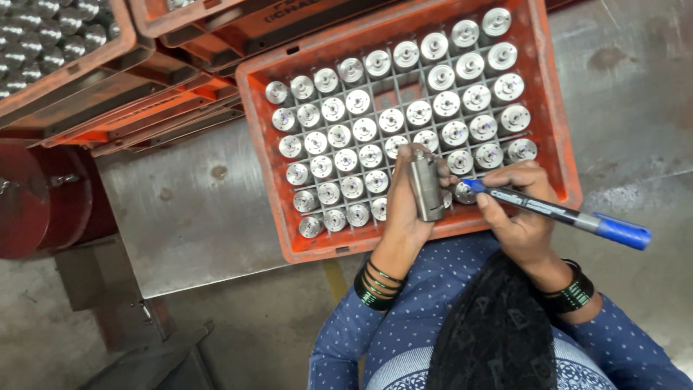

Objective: The person picks small cylindrical metal parts from an orange crate, holds each part, and marks its top surface with a blue permanent marker. The marked parts are returned to the crate in a grid pattern. The process repeats for many parts.

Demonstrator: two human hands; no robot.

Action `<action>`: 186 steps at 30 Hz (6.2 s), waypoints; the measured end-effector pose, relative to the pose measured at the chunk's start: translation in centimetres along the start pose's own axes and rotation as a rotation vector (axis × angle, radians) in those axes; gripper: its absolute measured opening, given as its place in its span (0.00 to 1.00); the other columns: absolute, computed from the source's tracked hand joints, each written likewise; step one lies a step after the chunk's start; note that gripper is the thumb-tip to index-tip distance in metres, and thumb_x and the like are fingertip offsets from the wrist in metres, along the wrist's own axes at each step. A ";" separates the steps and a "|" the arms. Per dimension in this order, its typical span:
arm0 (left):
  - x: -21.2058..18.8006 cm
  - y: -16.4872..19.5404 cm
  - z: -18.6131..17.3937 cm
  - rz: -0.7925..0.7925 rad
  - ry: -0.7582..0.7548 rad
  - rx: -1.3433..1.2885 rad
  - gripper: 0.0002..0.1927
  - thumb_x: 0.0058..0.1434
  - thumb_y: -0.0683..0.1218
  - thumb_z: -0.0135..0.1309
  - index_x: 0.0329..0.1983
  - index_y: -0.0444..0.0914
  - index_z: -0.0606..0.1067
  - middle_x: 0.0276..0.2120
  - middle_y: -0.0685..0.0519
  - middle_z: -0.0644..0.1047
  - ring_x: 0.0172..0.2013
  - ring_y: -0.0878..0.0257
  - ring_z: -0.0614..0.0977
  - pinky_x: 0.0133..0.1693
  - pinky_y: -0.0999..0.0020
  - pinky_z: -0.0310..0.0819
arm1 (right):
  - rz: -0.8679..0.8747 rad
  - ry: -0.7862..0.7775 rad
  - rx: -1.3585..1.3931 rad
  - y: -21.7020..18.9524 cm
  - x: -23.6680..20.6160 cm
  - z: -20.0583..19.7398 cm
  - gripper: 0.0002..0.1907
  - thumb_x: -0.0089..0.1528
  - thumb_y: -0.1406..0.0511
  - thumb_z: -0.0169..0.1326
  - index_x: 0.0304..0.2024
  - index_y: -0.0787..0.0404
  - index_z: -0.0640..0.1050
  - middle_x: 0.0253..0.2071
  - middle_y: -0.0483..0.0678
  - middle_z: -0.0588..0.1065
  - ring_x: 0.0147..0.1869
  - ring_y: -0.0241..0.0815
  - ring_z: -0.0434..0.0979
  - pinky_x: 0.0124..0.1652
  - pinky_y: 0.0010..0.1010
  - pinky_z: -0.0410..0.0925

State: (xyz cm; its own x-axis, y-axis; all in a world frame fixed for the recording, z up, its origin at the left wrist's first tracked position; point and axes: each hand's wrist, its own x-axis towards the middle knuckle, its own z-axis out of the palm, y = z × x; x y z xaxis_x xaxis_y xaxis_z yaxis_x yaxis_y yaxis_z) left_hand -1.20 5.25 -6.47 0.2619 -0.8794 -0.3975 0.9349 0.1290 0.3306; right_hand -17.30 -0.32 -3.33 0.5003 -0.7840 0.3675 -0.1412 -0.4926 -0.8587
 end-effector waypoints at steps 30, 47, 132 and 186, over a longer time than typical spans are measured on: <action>-0.8 0.0 0.3 0.118 0.009 0.150 0.19 0.79 0.56 0.44 0.50 0.34 0.70 0.37 0.50 0.77 0.38 0.60 0.80 0.42 0.67 0.76 | -0.259 -0.086 -0.130 -3.3 1.5 1.4 0.13 0.57 0.69 0.62 0.40 0.59 0.71 0.36 0.46 0.78 0.40 0.42 0.77 0.44 0.34 0.65; 3.7 7.3 4.1 0.852 -0.113 1.194 0.19 0.70 0.48 0.60 0.56 0.39 0.65 0.49 0.47 0.75 0.47 0.59 0.81 0.53 0.63 0.80 | -0.104 0.045 -0.039 -1.2 1.6 -0.5 0.14 0.63 0.68 0.61 0.44 0.61 0.69 0.41 0.50 0.77 0.45 0.44 0.76 0.47 0.31 0.68; -0.6 1.2 0.4 0.076 0.079 0.157 0.22 0.78 0.60 0.39 0.47 0.36 0.70 0.36 0.47 0.77 0.37 0.61 0.80 0.42 0.66 0.77 | -0.136 -0.088 -0.102 -2.1 3.2 1.8 0.14 0.61 0.68 0.62 0.42 0.60 0.70 0.39 0.48 0.79 0.44 0.43 0.78 0.48 0.34 0.66; -7.6 6.5 9.9 -0.018 -0.126 0.156 0.23 0.76 0.53 0.48 0.68 0.39 0.60 0.58 0.38 0.73 0.52 0.55 0.79 0.53 0.59 0.78 | 0.093 0.084 0.211 0.8 1.3 -1.0 0.14 0.71 0.62 0.55 0.51 0.60 0.64 0.50 0.56 0.76 0.50 0.39 0.81 0.47 0.28 0.73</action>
State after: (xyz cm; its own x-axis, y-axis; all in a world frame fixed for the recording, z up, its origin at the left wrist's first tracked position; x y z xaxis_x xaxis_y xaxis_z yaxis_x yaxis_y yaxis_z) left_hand 0.56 8.25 7.16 0.2041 -0.9328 -0.2972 0.8881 0.0487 0.4572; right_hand -17.66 -2.09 -3.17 0.4196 -0.8553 0.3040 0.0024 -0.3339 -0.9426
